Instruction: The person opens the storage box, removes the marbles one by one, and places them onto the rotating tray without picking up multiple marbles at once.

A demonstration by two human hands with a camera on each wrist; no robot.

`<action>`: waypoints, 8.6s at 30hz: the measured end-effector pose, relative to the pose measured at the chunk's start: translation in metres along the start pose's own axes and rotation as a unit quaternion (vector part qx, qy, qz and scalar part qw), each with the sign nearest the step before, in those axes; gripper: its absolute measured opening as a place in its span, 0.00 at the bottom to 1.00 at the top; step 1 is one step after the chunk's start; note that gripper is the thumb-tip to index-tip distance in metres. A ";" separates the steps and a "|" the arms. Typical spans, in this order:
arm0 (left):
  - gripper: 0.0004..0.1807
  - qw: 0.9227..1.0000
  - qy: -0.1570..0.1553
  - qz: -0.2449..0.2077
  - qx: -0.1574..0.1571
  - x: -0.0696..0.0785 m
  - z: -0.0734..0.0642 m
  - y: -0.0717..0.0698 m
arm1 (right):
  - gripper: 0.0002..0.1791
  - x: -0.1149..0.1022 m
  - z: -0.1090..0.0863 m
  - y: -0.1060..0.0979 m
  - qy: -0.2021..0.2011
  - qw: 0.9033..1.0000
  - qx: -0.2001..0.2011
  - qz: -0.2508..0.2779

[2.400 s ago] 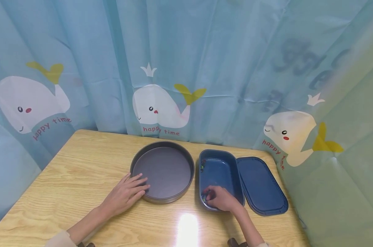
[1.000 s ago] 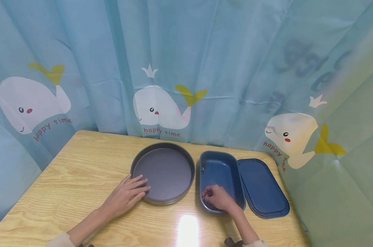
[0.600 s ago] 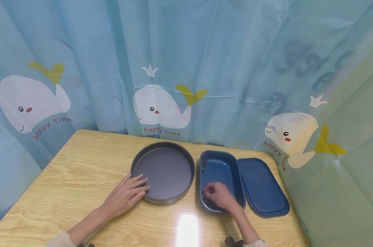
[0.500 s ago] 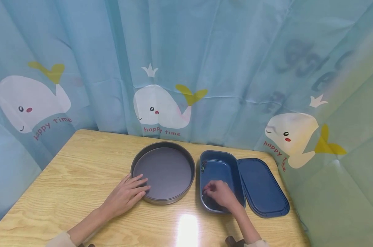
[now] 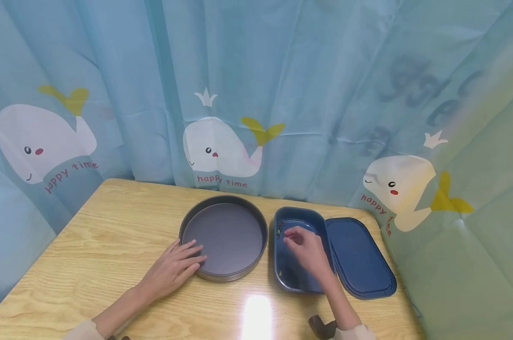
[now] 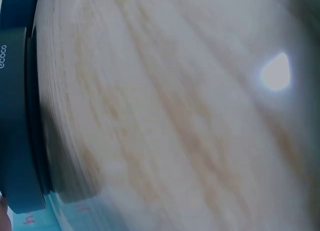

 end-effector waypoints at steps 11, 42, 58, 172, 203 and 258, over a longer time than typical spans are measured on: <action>0.14 1.000 -0.006 -0.001 0.002 -0.001 -0.001 -0.001 | 0.07 -0.034 0.013 0.011 -0.039 0.998 0.007 0.040; 0.13 1.000 0.001 -0.002 0.009 -0.001 -0.001 0.001 | 0.07 -0.083 0.067 0.077 -0.060 0.996 -0.018 0.064; 0.13 1.000 0.003 -0.004 0.011 0.000 -0.001 0.001 | 0.07 -0.070 0.103 0.103 0.016 0.999 -0.014 0.049; 0.17 1.000 -0.016 0.001 -0.015 -0.003 0.000 0.003 | 0.21 -0.021 0.007 0.019 0.088 0.962 -0.182 0.183; 0.22 0.997 -0.019 0.006 -0.073 -0.017 0.006 0.006 | 0.21 0.045 -0.039 0.044 0.127 0.944 -0.254 0.168; 0.21 0.996 -0.030 0.000 -0.079 -0.016 0.006 0.008 | 0.06 0.029 -0.024 0.051 0.002 0.985 -0.168 -0.036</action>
Point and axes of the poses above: each hand's wrist, its own z-axis towards the middle knuckle, its own y-axis out of the palm, x = y × z, the point moved 7 cm from there along z, towards the middle knuckle, and after that the axes turned 1 degree about -z, right-handed, at the moved point
